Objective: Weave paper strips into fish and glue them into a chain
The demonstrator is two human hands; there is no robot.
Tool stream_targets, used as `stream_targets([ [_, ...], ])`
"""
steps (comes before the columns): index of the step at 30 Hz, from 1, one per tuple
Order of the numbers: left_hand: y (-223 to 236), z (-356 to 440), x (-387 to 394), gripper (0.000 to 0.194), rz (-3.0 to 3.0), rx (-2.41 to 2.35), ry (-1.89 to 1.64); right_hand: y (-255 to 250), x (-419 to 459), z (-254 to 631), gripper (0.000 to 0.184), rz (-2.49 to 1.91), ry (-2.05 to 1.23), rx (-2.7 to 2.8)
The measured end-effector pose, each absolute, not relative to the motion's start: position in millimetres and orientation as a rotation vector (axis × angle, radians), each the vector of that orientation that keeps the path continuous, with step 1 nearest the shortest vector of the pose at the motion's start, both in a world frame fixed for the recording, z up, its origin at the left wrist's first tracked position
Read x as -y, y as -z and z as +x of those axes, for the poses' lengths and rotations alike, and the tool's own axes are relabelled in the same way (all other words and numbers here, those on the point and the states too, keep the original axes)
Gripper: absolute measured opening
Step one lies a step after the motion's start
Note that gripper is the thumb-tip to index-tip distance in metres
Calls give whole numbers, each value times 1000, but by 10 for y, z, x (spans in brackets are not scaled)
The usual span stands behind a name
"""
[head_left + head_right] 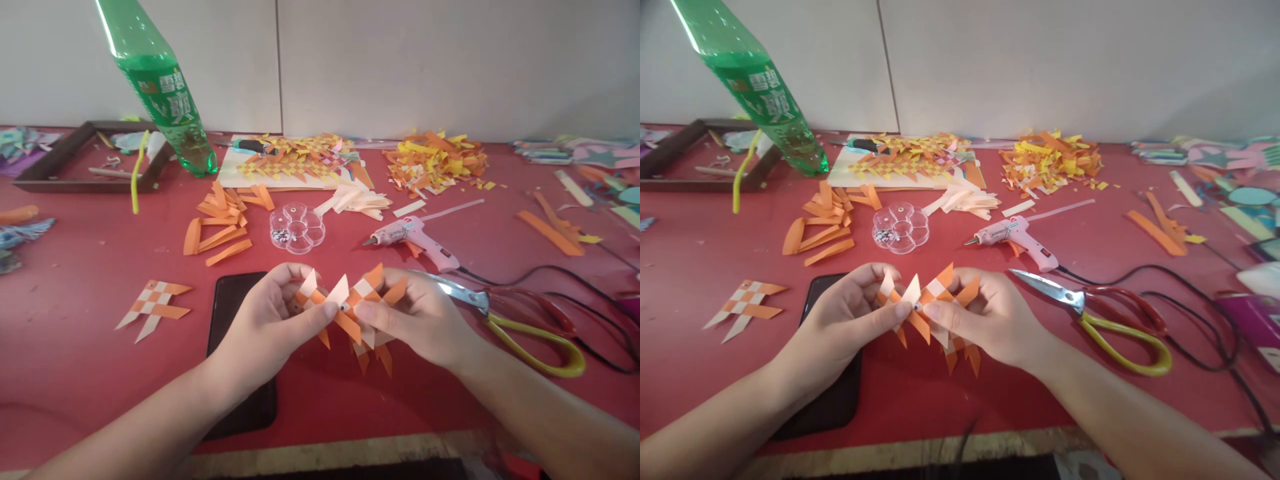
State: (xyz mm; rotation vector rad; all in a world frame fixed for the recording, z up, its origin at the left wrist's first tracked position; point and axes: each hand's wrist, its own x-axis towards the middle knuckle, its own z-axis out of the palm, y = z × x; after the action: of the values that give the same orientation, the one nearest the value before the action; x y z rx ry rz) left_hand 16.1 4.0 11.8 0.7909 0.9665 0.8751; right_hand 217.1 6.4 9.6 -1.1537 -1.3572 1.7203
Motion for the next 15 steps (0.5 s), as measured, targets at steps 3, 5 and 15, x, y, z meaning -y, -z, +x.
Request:
stream_targets([
  [3,-114,164,-31,31,817,-987,-897,-87,-60,2181,21,-1134,-1716,1383],
  [5,-110,164,-26,32,839,-990,-902,-79,-61,2188,21,-1139,-1686,1411],
  [15,-115,153,-3,30,887,-1000,-873,-67,-70,2198,21,-1120,-1591,1554],
])
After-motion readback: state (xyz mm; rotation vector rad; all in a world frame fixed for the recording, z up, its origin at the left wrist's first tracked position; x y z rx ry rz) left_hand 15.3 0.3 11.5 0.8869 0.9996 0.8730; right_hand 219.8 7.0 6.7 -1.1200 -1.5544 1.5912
